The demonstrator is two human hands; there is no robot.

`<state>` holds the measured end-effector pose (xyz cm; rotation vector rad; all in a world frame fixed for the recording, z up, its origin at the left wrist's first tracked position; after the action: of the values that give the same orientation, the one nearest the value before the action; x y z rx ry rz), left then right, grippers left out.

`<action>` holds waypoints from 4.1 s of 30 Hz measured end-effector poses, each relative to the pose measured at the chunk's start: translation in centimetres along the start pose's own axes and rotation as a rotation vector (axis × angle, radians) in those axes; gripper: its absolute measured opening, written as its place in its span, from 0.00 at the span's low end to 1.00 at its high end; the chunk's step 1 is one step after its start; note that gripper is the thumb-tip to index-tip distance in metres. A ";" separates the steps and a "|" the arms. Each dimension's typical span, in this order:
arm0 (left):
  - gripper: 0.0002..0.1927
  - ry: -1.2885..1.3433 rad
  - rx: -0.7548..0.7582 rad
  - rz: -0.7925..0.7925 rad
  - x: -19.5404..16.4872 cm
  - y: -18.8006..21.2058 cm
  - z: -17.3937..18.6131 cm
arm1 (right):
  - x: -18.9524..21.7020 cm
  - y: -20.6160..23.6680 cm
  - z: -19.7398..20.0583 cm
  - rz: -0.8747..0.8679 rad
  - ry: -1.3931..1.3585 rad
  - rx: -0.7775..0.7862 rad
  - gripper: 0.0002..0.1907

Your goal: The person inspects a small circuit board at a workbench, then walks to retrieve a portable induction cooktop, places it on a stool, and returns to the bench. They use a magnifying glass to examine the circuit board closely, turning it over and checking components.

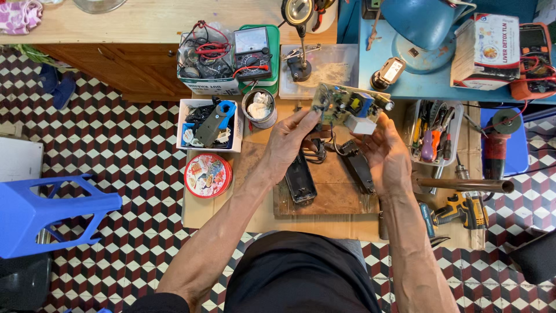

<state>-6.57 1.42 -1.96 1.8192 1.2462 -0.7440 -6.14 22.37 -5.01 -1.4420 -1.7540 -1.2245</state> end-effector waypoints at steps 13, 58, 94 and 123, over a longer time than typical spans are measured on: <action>0.13 0.246 -0.114 0.066 5.7 2.2 0.9 | -18.0 0.4 4.2 -0.363 -0.118 -0.068 0.18; 0.18 0.400 -0.091 0.205 14.0 2.7 1.8 | -7.3 12.5 6.6 -0.242 -0.148 -0.066 0.18; 0.21 0.335 -0.080 0.361 16.9 1.7 2.8 | -8.8 11.6 7.4 -0.256 0.220 -0.169 0.19; 0.18 0.238 -0.034 0.317 18.7 -11.0 0.0 | -7.4 1.2 12.7 -0.378 0.289 -0.191 0.22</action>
<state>-10.49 12.55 -20.21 2.0574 1.0705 -0.3367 -1.41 30.41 -16.44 -0.9880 -1.7918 -1.7413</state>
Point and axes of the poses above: each hand's wrist, its own y-axis away from the middle knuckle, its own z-axis out of the back of the hand, x = y × z, the point moved 7 cm from there along -y, towards the middle knuckle, and after that the axes turned 7 degrees about y, right-handed, at the moved point
